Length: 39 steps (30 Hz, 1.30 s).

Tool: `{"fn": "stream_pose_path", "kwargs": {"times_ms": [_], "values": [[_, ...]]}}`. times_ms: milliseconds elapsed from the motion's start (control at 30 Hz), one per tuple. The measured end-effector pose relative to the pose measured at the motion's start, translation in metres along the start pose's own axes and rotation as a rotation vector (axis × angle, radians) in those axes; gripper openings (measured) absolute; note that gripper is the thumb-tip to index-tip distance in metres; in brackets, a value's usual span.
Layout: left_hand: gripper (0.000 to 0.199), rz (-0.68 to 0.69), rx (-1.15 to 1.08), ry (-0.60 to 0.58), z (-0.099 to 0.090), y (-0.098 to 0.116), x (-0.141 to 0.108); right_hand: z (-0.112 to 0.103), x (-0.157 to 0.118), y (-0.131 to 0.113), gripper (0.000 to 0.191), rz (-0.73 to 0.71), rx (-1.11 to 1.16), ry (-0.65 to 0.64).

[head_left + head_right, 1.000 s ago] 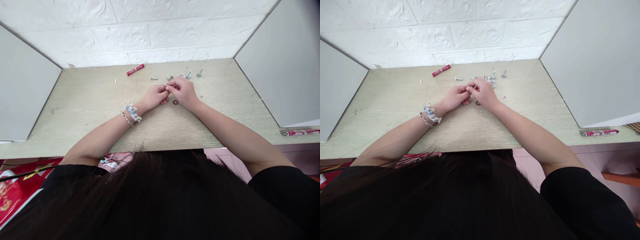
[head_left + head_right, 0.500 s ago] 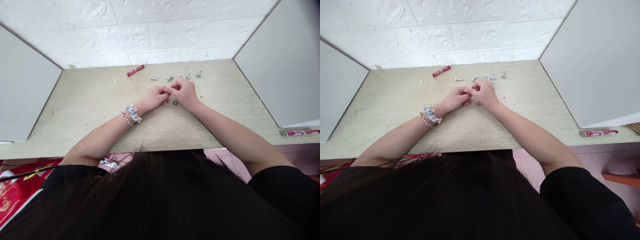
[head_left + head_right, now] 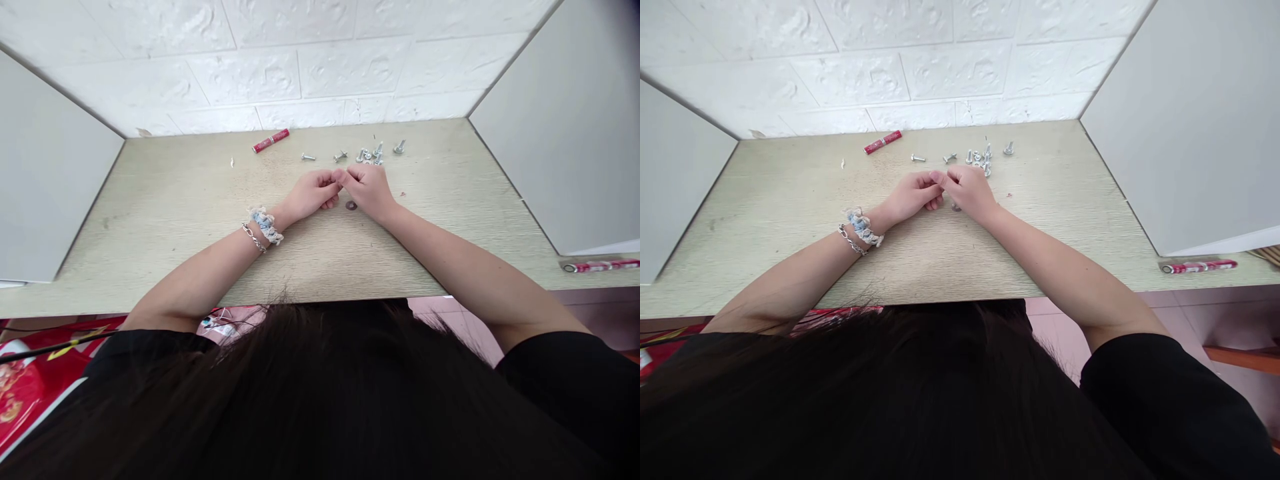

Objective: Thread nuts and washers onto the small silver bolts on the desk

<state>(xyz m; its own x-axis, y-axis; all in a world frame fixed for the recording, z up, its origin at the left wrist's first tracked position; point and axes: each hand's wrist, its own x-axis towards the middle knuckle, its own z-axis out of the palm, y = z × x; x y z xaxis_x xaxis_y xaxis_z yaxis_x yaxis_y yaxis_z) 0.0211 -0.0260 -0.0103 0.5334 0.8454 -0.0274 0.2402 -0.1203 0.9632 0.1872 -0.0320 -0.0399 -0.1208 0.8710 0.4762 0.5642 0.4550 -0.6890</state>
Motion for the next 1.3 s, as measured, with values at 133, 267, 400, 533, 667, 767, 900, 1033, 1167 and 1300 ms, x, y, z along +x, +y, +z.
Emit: {"fn": "stream_pose_path", "kwargs": {"times_ms": [133,267,400,533,667,767,900,1033,1167,1300], "values": [[0.032,-0.022,-0.012,0.011,0.0,0.004,-0.001,0.0,-0.004,-0.007,0.078,-0.053,0.032,-0.06],[0.033,-0.02,-0.02,0.017,0.0,0.005,-0.002,0.0,-0.005,-0.01,0.073,-0.123,-0.002,-0.088],[0.032,-0.019,-0.045,0.025,0.0,0.004,-0.001,0.0,-0.006,-0.009,0.06,-0.15,-0.05,-0.046],[0.028,-0.009,-0.073,0.013,0.0,0.005,-0.002,0.001,-0.008,-0.007,0.04,-0.154,-0.059,-0.008],[0.027,-0.011,-0.079,0.006,0.0,0.006,-0.003,0.003,-0.009,-0.005,0.024,-0.142,-0.044,0.003],[0.029,-0.028,-0.072,0.024,0.0,0.006,-0.003,0.004,-0.008,-0.004,0.019,-0.141,-0.033,-0.003],[0.033,-0.028,-0.079,0.046,0.001,0.005,-0.003,0.003,-0.009,-0.005,0.016,-0.121,-0.028,-0.025],[0.033,-0.028,-0.09,0.054,0.002,0.006,-0.002,0.003,-0.009,-0.006,0.017,-0.091,-0.033,-0.032],[0.031,-0.034,-0.118,0.04,0.001,0.007,-0.001,0.004,-0.008,-0.003,0.022,-0.062,-0.02,-0.017],[0.029,-0.041,-0.153,0.059,-0.001,0.006,0.0,0.005,-0.005,0.003,0.029,-0.041,0.024,0.01]]}}
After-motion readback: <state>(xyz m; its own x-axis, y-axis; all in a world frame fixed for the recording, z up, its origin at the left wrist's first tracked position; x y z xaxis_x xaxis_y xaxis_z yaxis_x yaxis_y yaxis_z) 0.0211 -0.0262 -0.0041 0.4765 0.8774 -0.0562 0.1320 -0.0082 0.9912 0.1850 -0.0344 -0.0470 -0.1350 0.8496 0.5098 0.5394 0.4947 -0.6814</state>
